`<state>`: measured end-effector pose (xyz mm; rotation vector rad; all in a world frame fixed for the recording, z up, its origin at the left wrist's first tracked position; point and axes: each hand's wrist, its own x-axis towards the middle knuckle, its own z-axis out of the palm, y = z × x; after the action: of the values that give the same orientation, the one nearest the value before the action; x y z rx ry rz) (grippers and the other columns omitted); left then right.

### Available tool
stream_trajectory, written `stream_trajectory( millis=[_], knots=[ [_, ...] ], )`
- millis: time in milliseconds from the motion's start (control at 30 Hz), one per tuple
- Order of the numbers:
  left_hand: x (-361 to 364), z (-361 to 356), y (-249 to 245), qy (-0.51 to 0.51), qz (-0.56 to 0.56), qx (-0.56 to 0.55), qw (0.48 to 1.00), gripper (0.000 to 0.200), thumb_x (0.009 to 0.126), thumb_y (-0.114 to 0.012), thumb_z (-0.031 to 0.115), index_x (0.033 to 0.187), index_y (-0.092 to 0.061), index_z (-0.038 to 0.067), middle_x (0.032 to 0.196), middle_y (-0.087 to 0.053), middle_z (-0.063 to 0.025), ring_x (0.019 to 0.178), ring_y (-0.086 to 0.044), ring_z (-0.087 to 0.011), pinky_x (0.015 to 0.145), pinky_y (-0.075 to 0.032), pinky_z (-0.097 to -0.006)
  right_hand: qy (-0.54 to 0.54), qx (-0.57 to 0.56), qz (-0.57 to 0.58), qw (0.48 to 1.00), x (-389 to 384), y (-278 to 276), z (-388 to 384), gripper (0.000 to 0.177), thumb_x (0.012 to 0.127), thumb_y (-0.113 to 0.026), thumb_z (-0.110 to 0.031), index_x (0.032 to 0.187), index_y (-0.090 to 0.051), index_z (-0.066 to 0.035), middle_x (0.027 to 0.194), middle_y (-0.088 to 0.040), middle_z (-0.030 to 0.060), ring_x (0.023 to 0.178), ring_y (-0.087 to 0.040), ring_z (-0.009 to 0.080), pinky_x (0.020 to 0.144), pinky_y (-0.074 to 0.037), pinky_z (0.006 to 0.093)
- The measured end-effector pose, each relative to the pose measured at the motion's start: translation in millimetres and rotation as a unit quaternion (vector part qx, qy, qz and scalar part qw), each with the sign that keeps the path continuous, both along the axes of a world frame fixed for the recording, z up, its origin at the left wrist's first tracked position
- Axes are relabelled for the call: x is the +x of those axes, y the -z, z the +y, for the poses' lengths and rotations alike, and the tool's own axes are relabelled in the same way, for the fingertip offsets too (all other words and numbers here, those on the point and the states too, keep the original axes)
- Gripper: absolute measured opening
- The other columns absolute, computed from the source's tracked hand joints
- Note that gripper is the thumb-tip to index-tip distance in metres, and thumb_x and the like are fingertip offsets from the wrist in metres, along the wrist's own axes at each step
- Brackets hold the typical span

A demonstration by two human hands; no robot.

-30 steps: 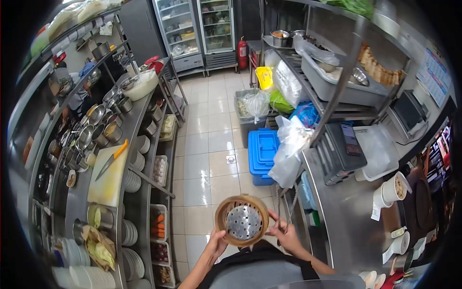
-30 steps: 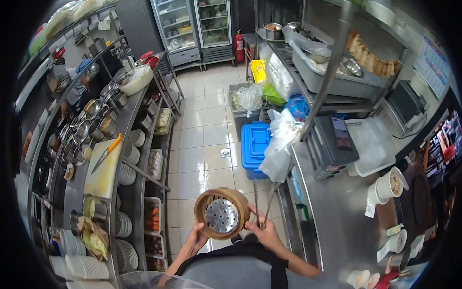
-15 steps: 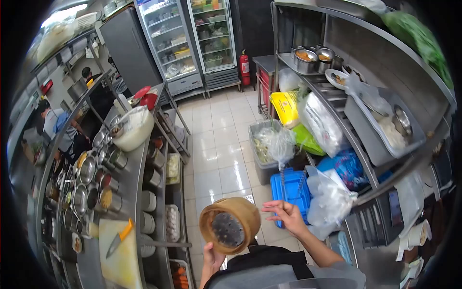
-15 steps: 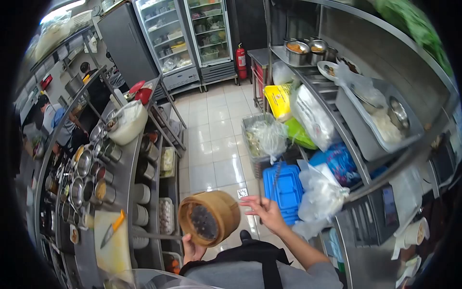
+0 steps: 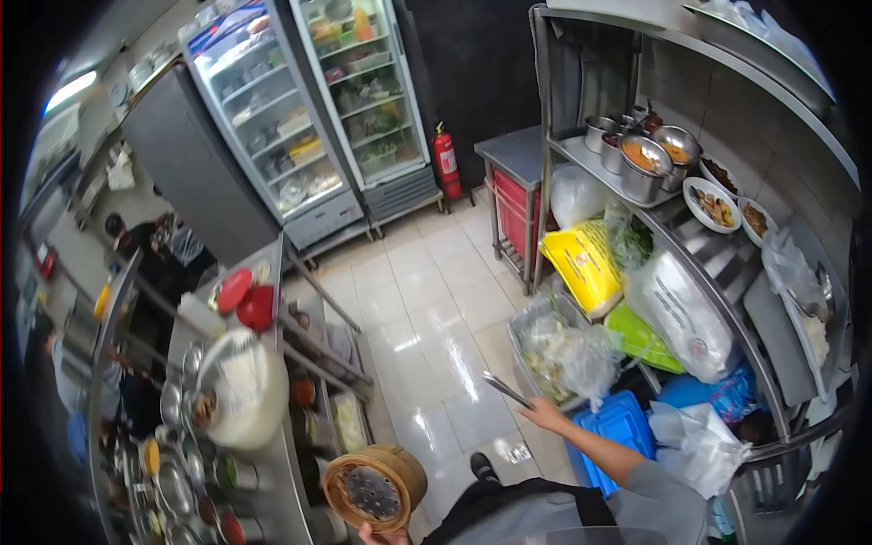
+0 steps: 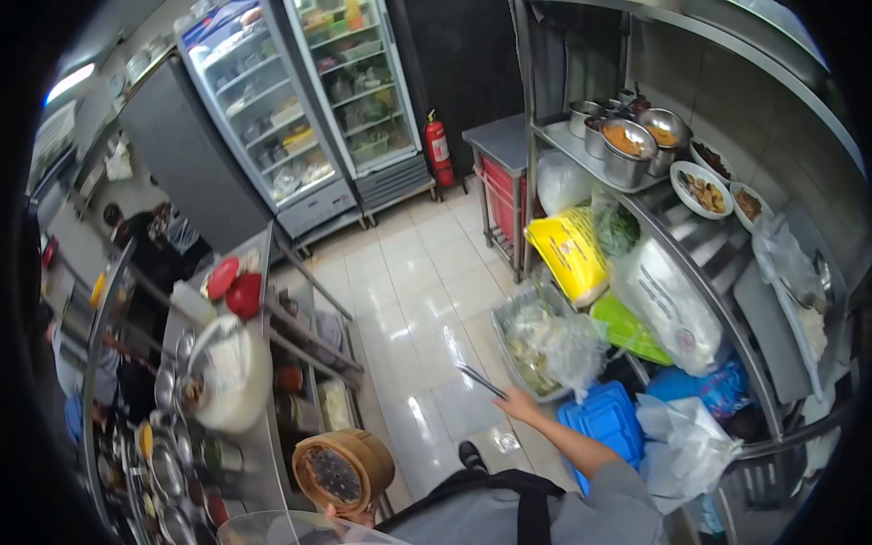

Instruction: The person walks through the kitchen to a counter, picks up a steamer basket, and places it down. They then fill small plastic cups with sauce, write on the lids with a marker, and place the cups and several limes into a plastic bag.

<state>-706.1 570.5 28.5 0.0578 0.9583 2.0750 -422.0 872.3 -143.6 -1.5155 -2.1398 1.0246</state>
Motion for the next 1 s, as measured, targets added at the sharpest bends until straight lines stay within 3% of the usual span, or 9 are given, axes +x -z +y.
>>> stream_trajectory(
  millis=[167, 233, 300, 400, 533, 633, 733, 933, 1000],
  knots=[
    [-95.1, 177.8, 0.8, 0.137, 0.005, 0.038, 0.990, 0.068, 0.075, -0.058, 0.039, 0.132, -0.031, 0.015, 0.130, -0.041, -0.0109, 0.115, -0.045, -0.0307, 0.089, -0.042, -0.0527, 0.198, -0.061, -0.050, 0.977, 66.9, 27.9, -16.2, 0.041, 0.074, -0.062, -0.045, 0.083, -0.064, -0.005, 0.077, -0.062, 0.0195, 0.073, -0.061, 0.0353, 0.061, -0.046, 0.0420],
    [-123.3, 264.2, 1.7, 0.175, -0.027, 0.053, 0.983, 0.068, 0.074, -0.060, 0.038, 0.132, -0.032, 0.014, 0.131, -0.040, -0.0118, 0.115, -0.044, -0.0314, 0.089, -0.041, -0.0546, 0.327, -0.017, -0.006, 0.945, 57.1, -16.0, -6.8, 0.039, 0.075, -0.062, -0.040, 0.077, -0.059, -0.001, 0.070, -0.060, 0.0183, 0.066, -0.060, 0.0320, 0.059, -0.046, 0.0418],
    [-141.8, 343.4, -3.6, 0.212, -0.044, 0.070, 0.974, 0.070, 0.073, -0.061, 0.038, 0.132, -0.032, 0.013, 0.131, -0.040, -0.0124, 0.116, -0.043, -0.0321, 0.090, -0.040, -0.0556, 0.460, 0.022, 0.039, 0.887, 62.8, 13.2, 20.4, 0.030, 0.082, -0.058, -0.032, 0.079, -0.053, -0.002, 0.059, -0.054, 0.0113, 0.051, -0.053, 0.0215, 0.048, -0.042, 0.0352],
    [-160.1, 445.2, -12.1, 0.257, -0.056, 0.092, 0.960, 0.074, 0.071, -0.063, 0.038, 0.132, -0.032, 0.013, 0.131, -0.039, -0.0128, 0.116, -0.043, -0.0331, 0.091, -0.039, -0.0561, 0.582, 0.032, 0.339, 0.738, 9.7, -72.0, 114.1, 0.018, 0.089, -0.051, -0.024, 0.086, -0.048, -0.007, 0.054, -0.045, 0.0029, 0.043, -0.042, 0.0110, 0.040, -0.035, 0.0263],
    [-186.8, 552.1, -22.4, 0.275, -0.067, 0.102, 0.954, 0.075, 0.070, -0.064, 0.039, 0.133, -0.031, 0.013, 0.132, -0.038, -0.0113, 0.117, -0.042, -0.0317, 0.092, -0.038, -0.0555, 0.521, 0.160, 0.431, 0.719, -34.4, -145.9, 294.1, 0.011, 0.092, -0.047, -0.020, 0.096, -0.043, -0.010, 0.060, -0.046, 0.0001, 0.046, -0.043, 0.0077, 0.040, -0.033, 0.0221],
    [-222.3, 607.8, -21.2, 0.246, -0.062, 0.076, 0.964, 0.073, 0.069, -0.064, 0.039, 0.131, -0.033, 0.015, 0.129, -0.042, -0.0094, 0.115, -0.044, -0.0298, 0.091, -0.040, -0.0536, 0.416, 0.182, 0.616, 0.643, -68.7, -198.3, 429.8, 0.010, 0.089, -0.049, -0.014, 0.097, -0.043, -0.013, 0.079, -0.053, 0.0036, 0.068, -0.052, 0.0091, 0.055, -0.041, 0.0215],
    [-267.1, 647.9, -4.6, 0.180, -0.052, 0.028, 0.982, 0.071, 0.070, -0.063, 0.040, 0.130, -0.036, 0.014, 0.127, -0.044, -0.0094, 0.112, -0.047, -0.0305, 0.087, -0.043, -0.0529, 0.252, 0.163, 0.740, 0.602, -135.1, -274.1, 534.0, 0.014, 0.088, -0.050, -0.009, 0.097, -0.042, -0.015, 0.085, -0.056, 0.0071, 0.078, -0.055, 0.0140, 0.069, -0.046, 0.0243],
    [-337.1, 775.6, 26.2, -0.081, 0.014, -0.128, 0.988, 0.068, 0.070, -0.062, 0.039, 0.128, -0.038, 0.013, 0.128, -0.042, -0.0095, 0.108, -0.049, -0.0308, 0.083, -0.047, -0.0504, -0.054, 0.190, 0.790, 0.580, -279.2, -366.1, 684.8, 0.019, 0.080, -0.048, -0.005, 0.084, -0.032, -0.012, 0.075, -0.060, 0.0156, 0.078, -0.059, 0.0249, 0.078, -0.044, 0.0378],
    [-359.8, 826.2, 6.2, 0.050, -0.037, -0.059, 0.996, 0.063, 0.073, -0.063, 0.034, 0.127, -0.039, 0.010, 0.123, -0.047, -0.0112, 0.108, -0.049, -0.0293, 0.081, -0.049, -0.0468, -0.124, 0.190, 0.795, 0.562, -319.1, -385.3, 727.0, 0.020, 0.077, -0.048, -0.004, 0.082, -0.031, -0.012, 0.079, -0.062, 0.0188, 0.081, -0.060, 0.0278, 0.081, -0.043, 0.0402]
  ],
)
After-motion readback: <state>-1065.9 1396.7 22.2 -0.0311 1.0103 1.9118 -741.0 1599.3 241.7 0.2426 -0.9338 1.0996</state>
